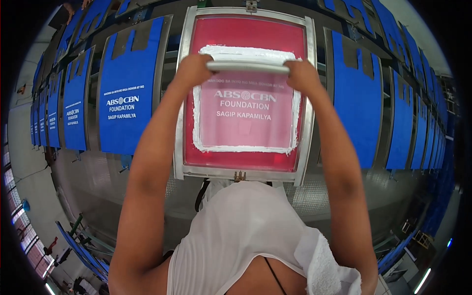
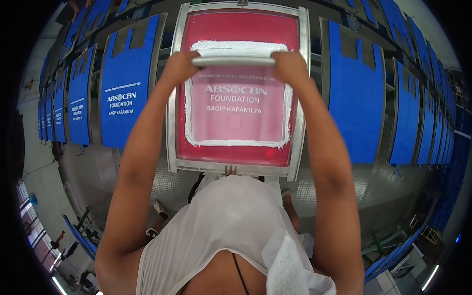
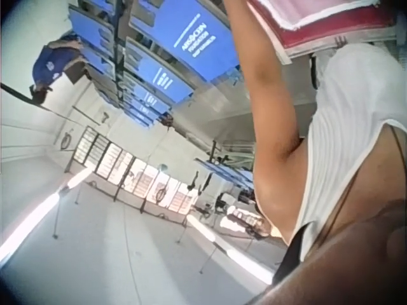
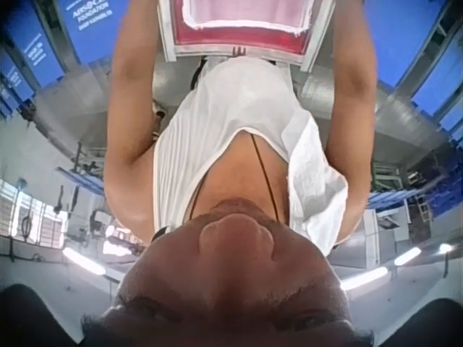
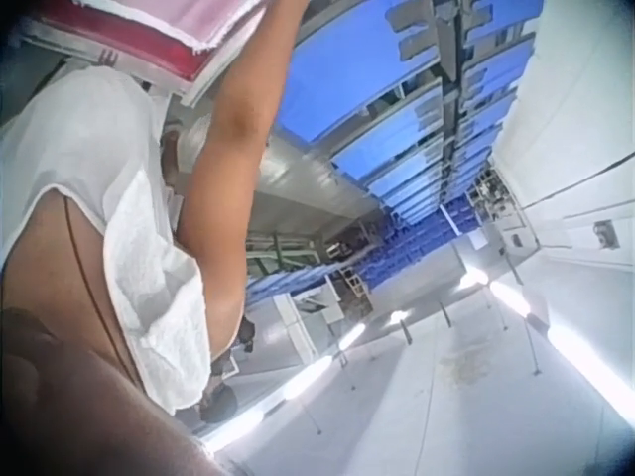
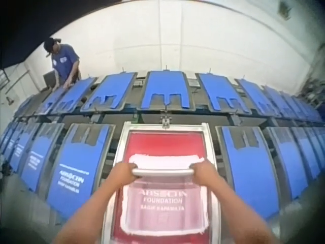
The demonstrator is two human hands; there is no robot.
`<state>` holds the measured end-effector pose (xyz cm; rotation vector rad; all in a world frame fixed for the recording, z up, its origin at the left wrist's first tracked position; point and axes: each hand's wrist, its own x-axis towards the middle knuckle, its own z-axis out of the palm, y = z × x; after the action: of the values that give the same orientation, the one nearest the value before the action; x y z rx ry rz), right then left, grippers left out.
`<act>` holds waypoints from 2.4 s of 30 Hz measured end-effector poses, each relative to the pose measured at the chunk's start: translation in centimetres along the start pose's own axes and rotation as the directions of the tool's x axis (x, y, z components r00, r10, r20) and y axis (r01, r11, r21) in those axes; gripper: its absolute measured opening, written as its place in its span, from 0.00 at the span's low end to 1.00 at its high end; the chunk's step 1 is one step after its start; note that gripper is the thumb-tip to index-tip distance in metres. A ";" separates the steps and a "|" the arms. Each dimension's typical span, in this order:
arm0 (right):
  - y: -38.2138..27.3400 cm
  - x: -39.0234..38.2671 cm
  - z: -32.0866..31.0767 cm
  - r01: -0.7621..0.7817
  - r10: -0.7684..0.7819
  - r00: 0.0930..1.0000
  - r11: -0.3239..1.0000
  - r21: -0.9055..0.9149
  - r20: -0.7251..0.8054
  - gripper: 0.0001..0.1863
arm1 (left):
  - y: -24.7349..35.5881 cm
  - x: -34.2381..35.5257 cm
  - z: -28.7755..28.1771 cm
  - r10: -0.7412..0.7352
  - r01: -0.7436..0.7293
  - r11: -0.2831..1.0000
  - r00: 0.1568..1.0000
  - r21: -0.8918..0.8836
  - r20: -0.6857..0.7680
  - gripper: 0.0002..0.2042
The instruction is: Using a screen frame and a squeegee to manually print white logos onto blue fabric shirts at an industrial workstation.
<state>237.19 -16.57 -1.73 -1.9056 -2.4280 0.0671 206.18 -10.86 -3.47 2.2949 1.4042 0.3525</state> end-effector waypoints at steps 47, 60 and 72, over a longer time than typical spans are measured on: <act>-3.5 8.1 -3.0 0.036 -0.040 0.964 0.999 0.023 0.264 0.27 | 10.1 -31.0 12.5 0.049 0.640 0.204 0.749 -0.740 0.661 0.19; -18.2 -21.8 -2.8 0.039 -0.053 0.987 0.995 0.091 0.151 0.18 | 11.0 -30.7 12.3 -0.071 0.661 0.238 0.742 -0.711 0.666 0.23; -5.8 -20.2 -1.5 -0.369 0.212 0.928 0.631 0.682 0.306 0.15 | 9.2 -31.3 14.7 -0.248 0.687 0.504 0.695 -0.523 0.674 0.26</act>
<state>236.42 -37.54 -0.21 -1.8790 -1.6868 1.1188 205.30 -45.62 -11.82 1.0871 1.2157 0.0669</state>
